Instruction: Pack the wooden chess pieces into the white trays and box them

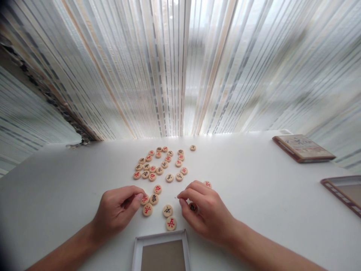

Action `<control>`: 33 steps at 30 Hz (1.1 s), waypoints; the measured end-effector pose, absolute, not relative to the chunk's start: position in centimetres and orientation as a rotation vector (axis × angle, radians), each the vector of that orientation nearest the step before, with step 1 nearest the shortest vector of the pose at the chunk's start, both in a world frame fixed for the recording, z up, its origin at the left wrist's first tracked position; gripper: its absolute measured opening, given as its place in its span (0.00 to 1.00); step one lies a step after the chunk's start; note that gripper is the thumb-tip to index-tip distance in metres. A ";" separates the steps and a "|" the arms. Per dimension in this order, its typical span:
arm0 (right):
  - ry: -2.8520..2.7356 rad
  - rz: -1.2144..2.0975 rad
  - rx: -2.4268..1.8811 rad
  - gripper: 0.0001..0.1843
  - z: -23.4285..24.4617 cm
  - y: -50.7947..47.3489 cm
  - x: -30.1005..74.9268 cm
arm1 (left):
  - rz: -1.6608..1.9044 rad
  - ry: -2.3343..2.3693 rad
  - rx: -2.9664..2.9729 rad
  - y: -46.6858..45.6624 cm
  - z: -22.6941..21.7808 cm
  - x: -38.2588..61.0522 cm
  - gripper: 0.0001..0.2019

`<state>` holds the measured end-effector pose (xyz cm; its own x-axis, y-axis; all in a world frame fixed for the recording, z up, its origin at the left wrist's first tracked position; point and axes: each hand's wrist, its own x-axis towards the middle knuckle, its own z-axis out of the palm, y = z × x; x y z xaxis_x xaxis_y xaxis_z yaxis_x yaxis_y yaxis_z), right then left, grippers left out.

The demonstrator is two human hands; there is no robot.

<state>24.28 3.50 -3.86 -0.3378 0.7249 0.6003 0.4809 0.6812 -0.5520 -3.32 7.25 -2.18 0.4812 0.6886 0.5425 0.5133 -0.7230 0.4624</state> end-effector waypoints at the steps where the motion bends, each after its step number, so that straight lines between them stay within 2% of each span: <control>1: -2.006 0.345 -0.933 0.10 -3.9 3.5 24.3 | 1.073 1.031 2.492 7.3 -2.2 -3.3 0.14; 25: -1.948 0.293 -1.029 0.09 -3.6 3.6 24.1 | 1.062 1.013 2.489 7.4 -2.9 -3.4 0.13; 33: -1.807 0.383 -1.302 0.10 3.4 8.4 24.9 | 1.047 1.008 2.475 7.6 -3.0 -3.4 0.13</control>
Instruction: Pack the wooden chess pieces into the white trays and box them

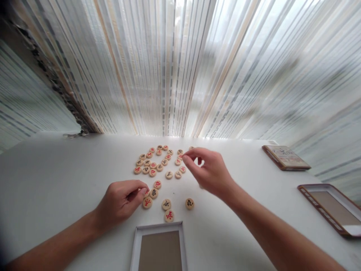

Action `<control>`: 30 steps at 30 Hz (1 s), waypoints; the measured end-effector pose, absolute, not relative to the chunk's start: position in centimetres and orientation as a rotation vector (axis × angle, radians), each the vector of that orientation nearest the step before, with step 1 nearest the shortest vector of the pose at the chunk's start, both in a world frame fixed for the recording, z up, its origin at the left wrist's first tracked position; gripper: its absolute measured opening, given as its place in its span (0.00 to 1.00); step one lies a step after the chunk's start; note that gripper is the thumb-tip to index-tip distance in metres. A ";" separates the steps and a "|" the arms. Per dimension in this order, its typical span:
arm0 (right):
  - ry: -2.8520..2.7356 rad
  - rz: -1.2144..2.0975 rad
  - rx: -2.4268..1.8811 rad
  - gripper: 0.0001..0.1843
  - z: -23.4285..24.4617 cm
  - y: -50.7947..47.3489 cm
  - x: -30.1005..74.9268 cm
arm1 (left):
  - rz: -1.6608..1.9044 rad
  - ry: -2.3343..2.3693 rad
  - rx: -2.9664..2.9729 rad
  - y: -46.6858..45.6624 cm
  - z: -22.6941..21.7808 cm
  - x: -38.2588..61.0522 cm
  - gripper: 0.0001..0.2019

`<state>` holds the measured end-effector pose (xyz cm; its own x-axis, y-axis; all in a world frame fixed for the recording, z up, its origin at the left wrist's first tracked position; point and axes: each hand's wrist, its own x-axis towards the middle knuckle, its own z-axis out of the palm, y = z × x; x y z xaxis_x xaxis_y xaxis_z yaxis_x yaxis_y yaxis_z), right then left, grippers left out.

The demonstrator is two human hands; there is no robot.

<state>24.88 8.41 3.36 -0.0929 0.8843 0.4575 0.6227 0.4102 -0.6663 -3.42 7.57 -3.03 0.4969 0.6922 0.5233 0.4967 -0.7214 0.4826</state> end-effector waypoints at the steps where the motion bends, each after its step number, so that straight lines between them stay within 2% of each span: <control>1: -1.777 0.433 -1.338 0.10 4.2 9.7 25.0 | 1.046 1.008 2.473 7.5 -3.0 -3.4 0.13; 4: -1.675 0.497 -1.391 0.12 5.2 13.5 25.3 | 1.046 1.005 2.473 7.5 -3.0 -3.5 0.13; 8: -1.695 0.535 -1.425 0.12 3.4 16.4 25.1 | 1.035 1.001 2.466 7.6 -3.2 -3.5 0.13; 14: -1.852 0.560 -1.474 0.12 0.6 17.3 25.0 | 1.013 1.002 2.456 7.8 -2.9 -3.4 0.11; 30: -2.003 0.427 -1.562 0.14 -0.1 18.3 26.6 | 0.994 1.010 2.454 7.7 -2.9 -3.6 0.11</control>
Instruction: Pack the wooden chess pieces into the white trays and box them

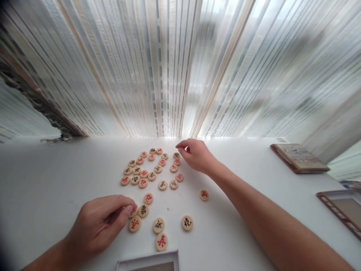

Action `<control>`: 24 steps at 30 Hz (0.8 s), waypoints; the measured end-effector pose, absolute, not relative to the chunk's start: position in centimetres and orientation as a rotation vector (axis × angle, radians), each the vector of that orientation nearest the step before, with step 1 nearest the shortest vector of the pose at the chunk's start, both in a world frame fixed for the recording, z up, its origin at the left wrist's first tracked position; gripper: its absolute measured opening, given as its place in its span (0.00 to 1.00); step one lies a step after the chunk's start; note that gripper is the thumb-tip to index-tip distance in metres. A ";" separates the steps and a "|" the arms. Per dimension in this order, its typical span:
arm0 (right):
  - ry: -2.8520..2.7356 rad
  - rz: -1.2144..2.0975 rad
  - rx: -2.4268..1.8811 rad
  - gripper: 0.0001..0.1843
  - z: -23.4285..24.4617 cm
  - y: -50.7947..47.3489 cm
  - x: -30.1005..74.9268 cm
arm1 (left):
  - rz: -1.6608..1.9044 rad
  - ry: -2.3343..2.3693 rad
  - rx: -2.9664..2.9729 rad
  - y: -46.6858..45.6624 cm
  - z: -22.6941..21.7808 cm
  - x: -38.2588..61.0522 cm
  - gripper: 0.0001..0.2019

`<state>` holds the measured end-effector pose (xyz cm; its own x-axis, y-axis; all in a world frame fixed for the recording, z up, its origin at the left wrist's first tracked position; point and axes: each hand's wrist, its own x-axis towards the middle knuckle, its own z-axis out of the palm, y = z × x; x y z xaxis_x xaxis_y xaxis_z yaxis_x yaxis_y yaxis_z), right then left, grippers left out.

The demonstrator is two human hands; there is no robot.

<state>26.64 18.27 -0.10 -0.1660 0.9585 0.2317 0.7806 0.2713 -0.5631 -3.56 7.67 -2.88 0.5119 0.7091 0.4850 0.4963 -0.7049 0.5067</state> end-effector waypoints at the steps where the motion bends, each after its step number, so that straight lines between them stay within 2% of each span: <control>1: -2.034 0.425 -1.548 0.15 -0.2 18.3 26.7 | 0.992 1.012 2.453 7.7 -2.9 -3.6 0.11; 8: -2.246 0.428 -1.423 0.21 -1.1 18.3 26.9 | 0.975 1.014 2.439 7.6 -3.0 -3.6 0.11; 24: -2.409 0.393 -1.433 0.13 0.3 17.8 27.4 | 0.972 1.013 2.456 7.6 -3.0 -3.7 0.11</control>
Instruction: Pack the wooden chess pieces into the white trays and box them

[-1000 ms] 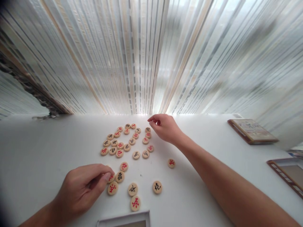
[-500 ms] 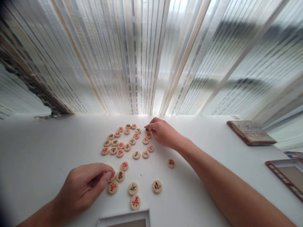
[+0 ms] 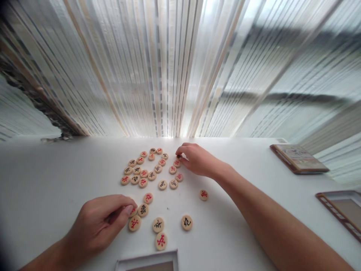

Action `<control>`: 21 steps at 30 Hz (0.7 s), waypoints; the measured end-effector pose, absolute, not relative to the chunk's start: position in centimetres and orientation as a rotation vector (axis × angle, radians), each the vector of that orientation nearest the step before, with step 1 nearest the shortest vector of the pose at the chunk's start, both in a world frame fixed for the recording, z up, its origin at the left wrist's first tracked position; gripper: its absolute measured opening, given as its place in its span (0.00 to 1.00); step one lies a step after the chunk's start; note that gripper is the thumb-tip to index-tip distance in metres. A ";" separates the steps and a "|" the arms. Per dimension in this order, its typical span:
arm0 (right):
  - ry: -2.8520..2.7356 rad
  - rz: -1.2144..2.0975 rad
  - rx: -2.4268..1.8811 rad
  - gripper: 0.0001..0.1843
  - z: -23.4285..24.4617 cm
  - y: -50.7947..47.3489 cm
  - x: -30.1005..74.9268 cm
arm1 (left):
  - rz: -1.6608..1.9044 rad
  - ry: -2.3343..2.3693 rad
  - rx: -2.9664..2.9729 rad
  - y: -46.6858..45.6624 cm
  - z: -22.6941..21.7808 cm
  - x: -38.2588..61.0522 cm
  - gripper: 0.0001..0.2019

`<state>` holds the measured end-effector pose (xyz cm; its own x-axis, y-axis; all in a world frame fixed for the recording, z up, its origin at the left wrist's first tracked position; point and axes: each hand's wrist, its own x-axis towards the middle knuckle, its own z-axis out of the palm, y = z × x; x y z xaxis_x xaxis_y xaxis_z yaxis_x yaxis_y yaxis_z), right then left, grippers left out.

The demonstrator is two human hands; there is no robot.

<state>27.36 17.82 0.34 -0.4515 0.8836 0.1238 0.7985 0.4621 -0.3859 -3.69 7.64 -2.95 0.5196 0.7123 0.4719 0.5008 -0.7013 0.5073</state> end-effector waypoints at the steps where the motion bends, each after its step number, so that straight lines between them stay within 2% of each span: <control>1: -2.411 0.395 -1.434 0.13 0.4 17.8 27.4 | 0.969 1.009 2.458 7.6 -2.9 -3.7 0.11; 10: -2.449 0.436 -1.415 0.19 0.4 17.8 27.6 | 0.953 1.010 2.472 7.7 -2.9 -3.7 0.11; 21: -2.486 0.500 -1.457 0.17 0.9 17.8 27.7 | 0.958 1.007 2.464 7.7 -2.9 -3.6 0.11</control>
